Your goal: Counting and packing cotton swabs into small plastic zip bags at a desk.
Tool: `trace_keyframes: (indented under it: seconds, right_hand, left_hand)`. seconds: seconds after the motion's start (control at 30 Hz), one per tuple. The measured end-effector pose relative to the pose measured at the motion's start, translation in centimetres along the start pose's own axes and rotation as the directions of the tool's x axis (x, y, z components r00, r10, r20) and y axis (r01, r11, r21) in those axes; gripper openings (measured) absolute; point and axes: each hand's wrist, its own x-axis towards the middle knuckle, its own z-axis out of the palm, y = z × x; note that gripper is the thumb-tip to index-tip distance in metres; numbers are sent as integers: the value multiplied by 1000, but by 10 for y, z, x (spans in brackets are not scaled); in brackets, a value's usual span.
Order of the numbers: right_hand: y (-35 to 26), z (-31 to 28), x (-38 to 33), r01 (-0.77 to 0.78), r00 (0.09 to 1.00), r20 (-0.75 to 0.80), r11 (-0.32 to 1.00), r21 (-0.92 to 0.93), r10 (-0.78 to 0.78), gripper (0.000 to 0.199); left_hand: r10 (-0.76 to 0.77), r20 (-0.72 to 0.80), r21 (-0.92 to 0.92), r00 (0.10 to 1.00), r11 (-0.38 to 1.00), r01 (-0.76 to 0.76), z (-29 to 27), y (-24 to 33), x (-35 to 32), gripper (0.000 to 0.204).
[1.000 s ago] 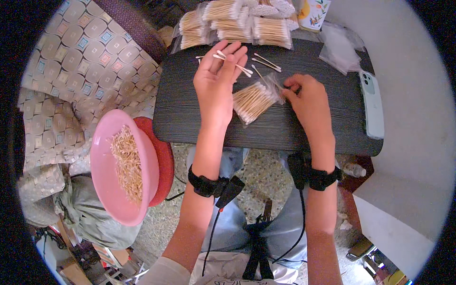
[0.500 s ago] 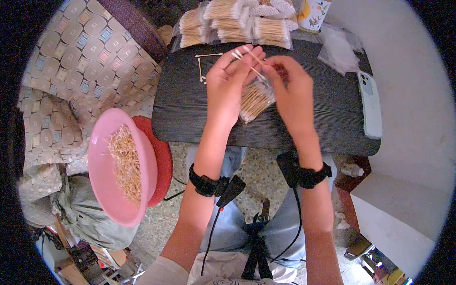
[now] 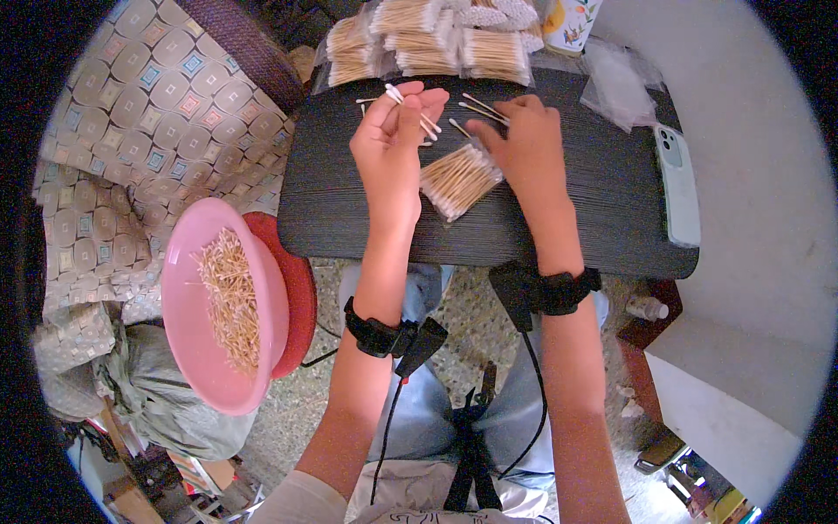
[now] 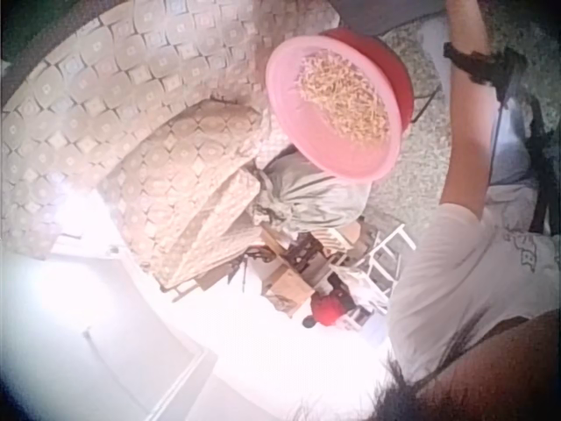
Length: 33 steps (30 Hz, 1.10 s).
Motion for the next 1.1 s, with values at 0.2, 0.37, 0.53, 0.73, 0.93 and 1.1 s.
trace_keyframes:
  seconds: [0.2, 0.37, 0.53, 0.73, 0.93, 1.1]
  right_hand:
    - [-7, 2, -1, -53, 994, 99, 995, 84, 45, 34]
    - [-8, 6, 1, -96, 990, 117, 981, 166, 77, 17]
    - [-15, 8, -1, -128, 990, 73, 984, 123, 119, 9]
    - [-11, 14, -4, -53, 998, 25, 998, -24, 54, 10]
    - [-14, 8, -6, -90, 993, 69, 995, -41, 93, 10]
    - [-7, 15, 0, 38, 980, -197, 999, -14, -40, 11]
  left_hand:
    - [-60, 19, 18, 998, 998, 60, -2, 0, -1, 22]
    - [-85, 53, 48, 995, 995, 82, 2, -3, -1, 22]
    - [-86, 65, 57, 994, 995, 82, 3, -5, -1, 22]
    - [-89, 66, 60, 994, 995, 85, 4, -4, -2, 22]
    - [-97, 72, 65, 993, 994, 93, 4, -5, -2, 23]
    - [-84, 42, 75, 996, 994, 81, 4, -4, -1, 24]
